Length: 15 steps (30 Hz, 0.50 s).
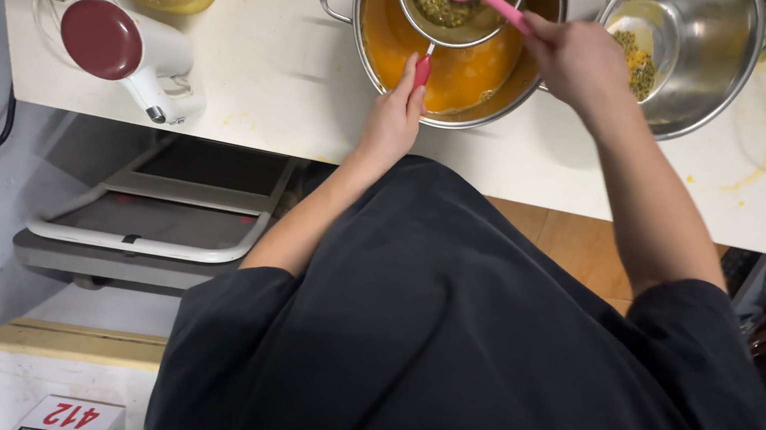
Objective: Straining passion fruit seeds from the juice using a fine-mesh sieve and a spatula.
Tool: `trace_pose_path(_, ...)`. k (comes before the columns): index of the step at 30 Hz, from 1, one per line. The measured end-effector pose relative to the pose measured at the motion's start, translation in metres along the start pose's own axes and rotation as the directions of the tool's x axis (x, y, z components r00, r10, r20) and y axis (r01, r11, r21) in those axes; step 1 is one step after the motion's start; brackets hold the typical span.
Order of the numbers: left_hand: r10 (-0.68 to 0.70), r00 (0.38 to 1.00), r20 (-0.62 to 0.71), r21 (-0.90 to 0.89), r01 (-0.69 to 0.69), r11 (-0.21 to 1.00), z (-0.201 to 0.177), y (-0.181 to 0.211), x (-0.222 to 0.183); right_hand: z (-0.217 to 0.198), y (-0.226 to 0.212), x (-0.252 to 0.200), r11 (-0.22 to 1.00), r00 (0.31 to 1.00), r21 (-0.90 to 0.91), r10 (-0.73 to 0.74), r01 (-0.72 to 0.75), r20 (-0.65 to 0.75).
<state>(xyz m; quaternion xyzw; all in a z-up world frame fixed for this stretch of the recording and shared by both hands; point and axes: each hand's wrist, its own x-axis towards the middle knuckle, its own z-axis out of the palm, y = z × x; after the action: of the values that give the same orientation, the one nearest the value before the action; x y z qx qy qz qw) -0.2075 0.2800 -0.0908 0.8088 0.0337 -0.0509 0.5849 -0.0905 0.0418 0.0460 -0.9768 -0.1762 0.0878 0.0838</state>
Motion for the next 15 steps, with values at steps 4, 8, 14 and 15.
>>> trace_pose_path(4, 0.027, 0.999, -0.017, -0.047, -0.028, 0.999, 0.003, -0.005, -0.003, -0.024, 0.008, -0.019, 0.984, 0.989, 0.16, 0.056, -0.078, 0.135)
trace_pose_path(8, -0.085, 0.996, 0.041, -0.148, 0.09, 0.985, -0.018, 0.038, -0.001, -0.006, 0.003, -0.02, 0.934, 0.945, 0.238, 0.206, -0.268, 0.256)
trace_pose_path(14, 0.079, 0.997, -0.001, -0.105, -0.079, 0.991, 0.002, -0.012, -0.002, -0.002, -0.024, -0.006, 0.997, 0.984, 0.006, 0.081, -0.083, 0.158)
trace_pose_path(15, 0.082, 0.997, 0.003, -0.106, -0.081, 0.991, 0.001, -0.011, -0.002, -0.008, -0.021, -0.011, 0.996, 0.984, 0.006, 0.086, -0.088, 0.156)
